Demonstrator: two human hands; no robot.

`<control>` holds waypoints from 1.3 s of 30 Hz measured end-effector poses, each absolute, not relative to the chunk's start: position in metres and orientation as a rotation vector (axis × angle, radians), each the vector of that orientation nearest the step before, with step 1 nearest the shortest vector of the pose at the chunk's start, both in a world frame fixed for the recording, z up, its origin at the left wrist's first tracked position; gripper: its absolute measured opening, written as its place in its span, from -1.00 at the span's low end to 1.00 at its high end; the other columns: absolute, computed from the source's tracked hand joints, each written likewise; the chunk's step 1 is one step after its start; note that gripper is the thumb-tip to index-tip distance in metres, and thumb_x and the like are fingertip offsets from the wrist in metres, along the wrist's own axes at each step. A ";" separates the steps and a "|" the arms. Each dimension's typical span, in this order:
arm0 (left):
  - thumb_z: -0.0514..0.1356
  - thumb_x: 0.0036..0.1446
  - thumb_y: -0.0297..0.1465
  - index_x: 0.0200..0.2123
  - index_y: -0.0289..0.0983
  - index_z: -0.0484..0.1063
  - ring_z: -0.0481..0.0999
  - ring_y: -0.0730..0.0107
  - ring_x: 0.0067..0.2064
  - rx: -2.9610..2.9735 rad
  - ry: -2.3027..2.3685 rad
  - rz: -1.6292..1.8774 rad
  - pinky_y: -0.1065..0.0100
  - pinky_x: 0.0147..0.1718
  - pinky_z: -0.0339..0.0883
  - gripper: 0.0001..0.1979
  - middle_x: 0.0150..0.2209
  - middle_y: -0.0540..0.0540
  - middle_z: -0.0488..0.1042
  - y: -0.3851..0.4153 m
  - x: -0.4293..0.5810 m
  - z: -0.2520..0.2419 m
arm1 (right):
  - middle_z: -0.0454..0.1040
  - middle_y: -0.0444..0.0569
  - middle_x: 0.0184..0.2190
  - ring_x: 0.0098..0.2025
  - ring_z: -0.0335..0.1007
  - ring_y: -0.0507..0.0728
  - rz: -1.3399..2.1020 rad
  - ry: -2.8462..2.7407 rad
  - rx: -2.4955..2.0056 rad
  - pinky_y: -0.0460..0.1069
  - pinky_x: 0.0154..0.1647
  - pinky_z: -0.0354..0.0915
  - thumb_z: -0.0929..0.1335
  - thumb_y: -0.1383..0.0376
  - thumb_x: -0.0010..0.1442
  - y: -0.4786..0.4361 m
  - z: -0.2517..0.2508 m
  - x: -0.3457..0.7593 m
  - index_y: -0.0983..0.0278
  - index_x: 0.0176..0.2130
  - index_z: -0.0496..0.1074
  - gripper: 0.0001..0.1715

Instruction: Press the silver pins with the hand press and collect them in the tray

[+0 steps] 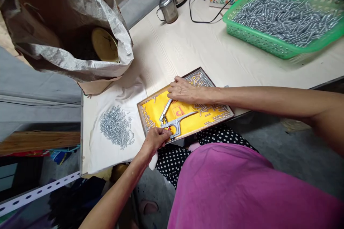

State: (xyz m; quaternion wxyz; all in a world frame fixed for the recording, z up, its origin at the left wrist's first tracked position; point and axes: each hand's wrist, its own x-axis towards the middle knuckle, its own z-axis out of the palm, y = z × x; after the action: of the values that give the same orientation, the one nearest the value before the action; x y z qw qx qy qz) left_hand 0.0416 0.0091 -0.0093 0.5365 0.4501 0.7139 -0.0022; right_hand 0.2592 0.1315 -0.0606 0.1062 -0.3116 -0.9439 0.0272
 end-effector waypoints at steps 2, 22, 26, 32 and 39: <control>0.40 0.00 -0.21 -0.59 -0.30 0.45 0.11 0.59 -0.71 1.054 1.710 -0.009 0.46 -0.68 -0.12 -0.68 -0.77 0.11 0.24 0.009 0.044 -0.007 | 0.48 0.00 -0.28 -0.10 0.26 0.23 0.074 -2.816 -0.903 0.19 0.03 0.03 0.28 0.41 0.35 0.134 -0.055 0.256 0.22 -0.27 0.46 -0.80; 0.37 0.00 -0.20 -0.62 -0.27 0.39 0.12 0.59 -0.71 1.053 1.723 -0.015 0.45 -0.67 -0.09 -0.65 -0.76 0.11 0.25 0.009 0.047 -0.006 | 0.43 0.22 0.10 0.11 0.24 0.38 0.202 -2.795 -1.033 0.24 0.15 0.15 0.47 -0.12 0.11 0.078 -0.057 0.282 0.41 0.18 0.34 -0.12; 0.31 0.12 -0.21 -0.61 -0.27 0.42 0.29 0.46 -0.62 1.346 1.796 -0.060 0.41 -0.58 0.10 -0.65 -0.69 0.04 0.33 0.003 0.043 -0.003 | 0.45 0.18 -0.04 0.00 0.26 0.32 0.252 -2.821 -1.091 0.15 -0.02 0.22 0.47 -0.02 0.16 0.072 -0.050 0.279 0.38 -0.02 0.45 -0.41; 0.35 0.15 -0.25 0.00 -0.26 0.51 0.47 0.00 0.06 2.354 1.679 0.167 0.08 0.01 0.41 -0.63 0.03 -0.26 0.52 0.001 0.062 -0.013 | 0.44 0.21 -0.05 0.01 0.24 0.32 0.295 -2.825 -1.145 0.14 -0.01 0.20 0.45 0.08 0.24 0.059 -0.040 0.276 0.43 -0.02 0.44 -0.50; 0.35 0.16 -0.30 0.22 -0.32 0.30 0.42 0.02 0.05 2.564 1.443 -0.066 0.04 0.08 0.38 -0.41 0.10 -0.29 0.45 0.030 0.080 -0.031 | 0.43 0.23 -0.05 -0.01 0.27 0.30 0.332 -2.816 -1.250 0.12 -0.06 0.26 0.48 0.05 0.20 0.044 -0.035 0.277 0.47 0.02 0.43 -0.39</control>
State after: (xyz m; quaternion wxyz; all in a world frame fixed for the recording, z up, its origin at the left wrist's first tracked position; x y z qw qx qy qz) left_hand 0.0798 0.0296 -0.0306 0.0990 0.8670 0.4879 -0.0223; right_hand 0.2766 0.0438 -0.0346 0.0213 -0.4033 -0.9085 0.1070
